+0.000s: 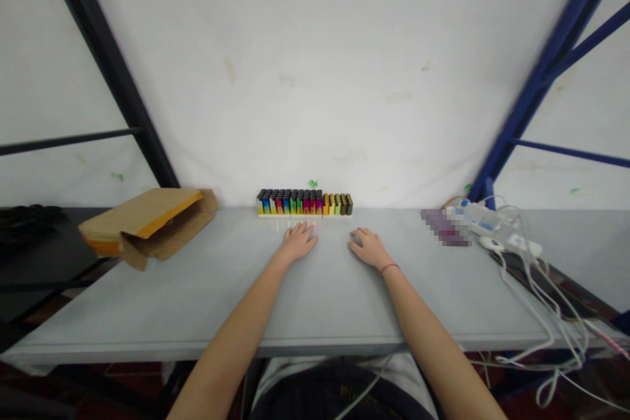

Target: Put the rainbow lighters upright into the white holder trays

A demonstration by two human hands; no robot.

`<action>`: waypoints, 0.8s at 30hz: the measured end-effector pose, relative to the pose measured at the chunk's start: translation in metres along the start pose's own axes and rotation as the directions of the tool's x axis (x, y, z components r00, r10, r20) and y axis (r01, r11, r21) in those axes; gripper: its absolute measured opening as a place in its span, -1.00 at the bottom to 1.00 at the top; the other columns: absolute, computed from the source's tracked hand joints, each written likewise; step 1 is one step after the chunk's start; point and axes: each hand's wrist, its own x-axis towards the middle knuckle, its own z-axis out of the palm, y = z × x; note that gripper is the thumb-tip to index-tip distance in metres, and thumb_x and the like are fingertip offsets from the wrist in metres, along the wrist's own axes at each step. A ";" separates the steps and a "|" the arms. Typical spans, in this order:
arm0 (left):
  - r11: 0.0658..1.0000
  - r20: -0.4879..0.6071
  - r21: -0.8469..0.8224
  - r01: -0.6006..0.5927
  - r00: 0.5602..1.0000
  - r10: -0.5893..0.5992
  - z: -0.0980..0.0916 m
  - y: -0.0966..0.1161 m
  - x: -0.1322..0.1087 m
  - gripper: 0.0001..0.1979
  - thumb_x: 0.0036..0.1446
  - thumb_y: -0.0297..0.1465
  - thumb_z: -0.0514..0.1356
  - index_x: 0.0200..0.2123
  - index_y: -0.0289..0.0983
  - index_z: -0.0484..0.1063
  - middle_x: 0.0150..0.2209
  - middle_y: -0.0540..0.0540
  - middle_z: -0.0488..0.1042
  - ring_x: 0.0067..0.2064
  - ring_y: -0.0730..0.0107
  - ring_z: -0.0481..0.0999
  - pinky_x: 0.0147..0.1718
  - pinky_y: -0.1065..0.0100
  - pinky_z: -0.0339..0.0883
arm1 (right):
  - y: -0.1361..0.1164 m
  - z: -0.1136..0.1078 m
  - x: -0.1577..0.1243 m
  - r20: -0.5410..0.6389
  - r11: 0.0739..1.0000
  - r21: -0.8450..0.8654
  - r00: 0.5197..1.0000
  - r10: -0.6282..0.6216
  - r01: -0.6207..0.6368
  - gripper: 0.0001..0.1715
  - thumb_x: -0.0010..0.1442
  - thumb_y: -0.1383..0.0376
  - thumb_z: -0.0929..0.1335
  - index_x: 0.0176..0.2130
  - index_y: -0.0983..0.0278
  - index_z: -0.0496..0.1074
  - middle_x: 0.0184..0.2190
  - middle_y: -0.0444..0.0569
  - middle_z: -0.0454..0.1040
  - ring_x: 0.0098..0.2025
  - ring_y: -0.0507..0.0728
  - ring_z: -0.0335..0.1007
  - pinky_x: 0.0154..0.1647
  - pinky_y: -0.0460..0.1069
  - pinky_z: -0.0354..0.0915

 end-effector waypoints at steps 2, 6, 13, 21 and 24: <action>1.000 -0.002 0.000 0.001 1.000 -0.001 0.001 0.000 0.000 -0.43 0.34 -0.16 -0.16 0.34 -0.25 0.04 0.40 -0.21 -0.09 0.40 0.16 -0.11 0.30 0.02 -0.20 | 0.000 0.000 0.000 0.001 1.000 0.006 1.000 0.001 -0.001 -0.54 0.27 0.18 0.24 0.11 0.27 0.37 0.23 0.11 0.26 0.30 0.23 0.07 0.28 0.20 -0.04; 1.000 -0.013 -0.006 -0.007 1.000 0.007 0.002 -0.001 0.001 -0.43 0.34 -0.16 -0.15 0.33 -0.24 0.06 0.40 -0.22 -0.08 0.40 0.15 -0.11 0.30 0.02 -0.20 | -0.001 -0.001 -0.001 0.006 1.000 0.015 1.000 0.004 -0.004 -0.53 0.27 0.18 0.23 0.11 0.26 0.36 0.23 0.11 0.26 0.29 0.23 0.08 0.28 0.21 -0.06; 1.000 -0.021 -0.008 -0.015 1.000 0.015 0.003 -0.002 0.001 -0.44 0.34 -0.16 -0.16 0.33 -0.24 0.06 0.39 -0.23 -0.07 0.40 0.13 -0.10 0.29 0.00 -0.19 | -0.002 -0.002 -0.002 0.013 1.000 0.011 1.000 0.002 -0.002 -0.54 0.27 0.18 0.23 0.11 0.27 0.35 0.22 0.10 0.27 0.29 0.22 0.08 0.27 0.18 -0.04; 1.000 -0.021 -0.013 -0.011 1.000 0.011 0.004 -0.002 0.001 -0.44 0.35 -0.16 -0.14 0.33 -0.24 0.06 0.40 -0.22 -0.07 0.40 0.14 -0.10 0.29 0.01 -0.20 | -0.003 -0.002 -0.002 0.016 1.000 0.012 1.000 0.000 0.000 -0.53 0.28 0.18 0.22 0.12 0.28 0.34 0.23 0.12 0.25 0.30 0.23 0.05 0.29 0.21 -0.07; 0.999 -0.042 -0.032 -0.015 0.999 0.014 0.007 -0.002 0.002 -0.44 0.34 -0.16 -0.11 0.33 -0.24 0.08 0.39 -0.22 -0.03 0.40 0.12 -0.07 0.30 0.00 -0.19 | -0.002 -0.002 -0.002 0.017 1.000 0.019 1.000 0.000 0.000 -0.54 0.27 0.18 0.22 0.11 0.27 0.35 0.23 0.11 0.26 0.30 0.23 0.06 0.28 0.23 -0.08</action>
